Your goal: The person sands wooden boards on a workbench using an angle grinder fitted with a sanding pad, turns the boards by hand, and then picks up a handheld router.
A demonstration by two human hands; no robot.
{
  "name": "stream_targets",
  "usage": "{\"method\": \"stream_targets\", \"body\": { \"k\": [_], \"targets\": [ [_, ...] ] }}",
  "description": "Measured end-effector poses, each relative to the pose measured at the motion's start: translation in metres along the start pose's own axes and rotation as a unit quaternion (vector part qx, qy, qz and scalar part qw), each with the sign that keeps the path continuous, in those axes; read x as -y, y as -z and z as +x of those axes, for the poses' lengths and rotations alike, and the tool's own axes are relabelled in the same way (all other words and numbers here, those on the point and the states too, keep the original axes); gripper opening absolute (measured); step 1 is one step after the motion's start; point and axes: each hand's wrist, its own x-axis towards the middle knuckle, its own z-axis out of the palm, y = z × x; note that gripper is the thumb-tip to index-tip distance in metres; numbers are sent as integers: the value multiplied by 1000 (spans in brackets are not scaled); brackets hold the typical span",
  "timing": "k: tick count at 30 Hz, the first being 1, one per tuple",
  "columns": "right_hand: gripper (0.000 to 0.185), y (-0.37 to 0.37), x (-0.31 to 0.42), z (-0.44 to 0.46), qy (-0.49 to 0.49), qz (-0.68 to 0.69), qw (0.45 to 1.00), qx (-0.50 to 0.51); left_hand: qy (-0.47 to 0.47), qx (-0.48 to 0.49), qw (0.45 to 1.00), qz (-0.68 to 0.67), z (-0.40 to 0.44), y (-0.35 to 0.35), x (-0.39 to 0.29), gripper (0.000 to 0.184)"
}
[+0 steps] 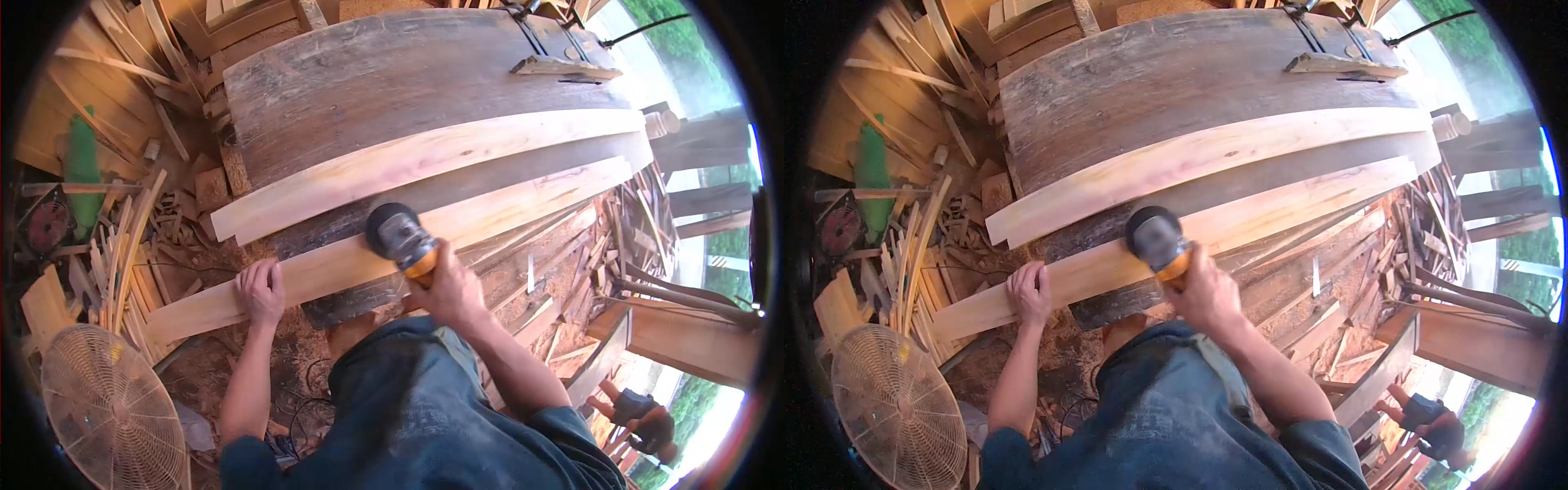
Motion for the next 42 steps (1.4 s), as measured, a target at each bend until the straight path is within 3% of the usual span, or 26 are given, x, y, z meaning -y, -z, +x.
{"method": "stream_targets", "body": {
  "k": [3, 6, 9, 10, 12, 15, 21, 26, 29, 32, 34, 36, 37, 38, 40, 42],
  "targets": [
    [66, 25, -26, 5, -66, -4, 996, -60, -2, -7, 1000, 5, -1, -2, 4, 18],
    [63, 21, -50, 8, -40, 13, 992, -121, 0, -14, 1000, 2, 0, -1, 4, 18],
    [65, -9, 10, -7, -79, 16, 995, -63, -1, -14, 1000, 0, 0, -3, 9, 20],
    [66, -16, 41, -13, -113, 1, 994, 8, 2, -14, 1000, -2, -1, -5, 11, 21],
    [78, -48, 62, -18, -23, -24, 999, 26, 7, -11, 1000, -7, -4, -7, 14, 22],
    [75, -49, 67, -17, 2, -14, 1000, 16, 0, -11, 1000, -22, -2, -7, 15, 22],
    [69, 11, -21, 7, -118, 8, 989, -93, 3, -4, 1000, -7, 0, -5, 9, 22],
    [61, 67, -129, 43, -95, 39, 967, -234, 7, 6, 1000, 24, 2, -1, 4, 21],
    [63, 74, -150, 43, -109, 78, 956, -259, 1, 2, 999, 37, 2, 0, 3, 21],
    [62, 26, -127, 22, -74, 162, 963, -201, 20, 6, 1000, -1, 1, -2, 7, 18],
    [64, -4, -57, -8, -96, 84, 983, -135, 62, 53, 994, -69, 1, 0, 15, 26],
    [69, -17, 21, -33, -179, 16, 984, -2, 45, -78, 994, -69, 16, -6, 26, 51],
    [72, -36, 29, -40, -114, 13, 993, -6, 36, -142, 987, -70, 26, -8, 32, 66],
    [76, -48, 28, -45, -49, 8, 999, -9, 48, -95, 992, -66, 34, -5, 36, 77],
    [75, -42, 17, -46, -67, 18, 998, -10, 76, -7, 996, -54, 52, 3, 44, 100],
    [73, -20, 3, -46, -112, 13, 993, -35, 68, 3, 992, -110, 73, -2, 60, 98]
  ]
}}
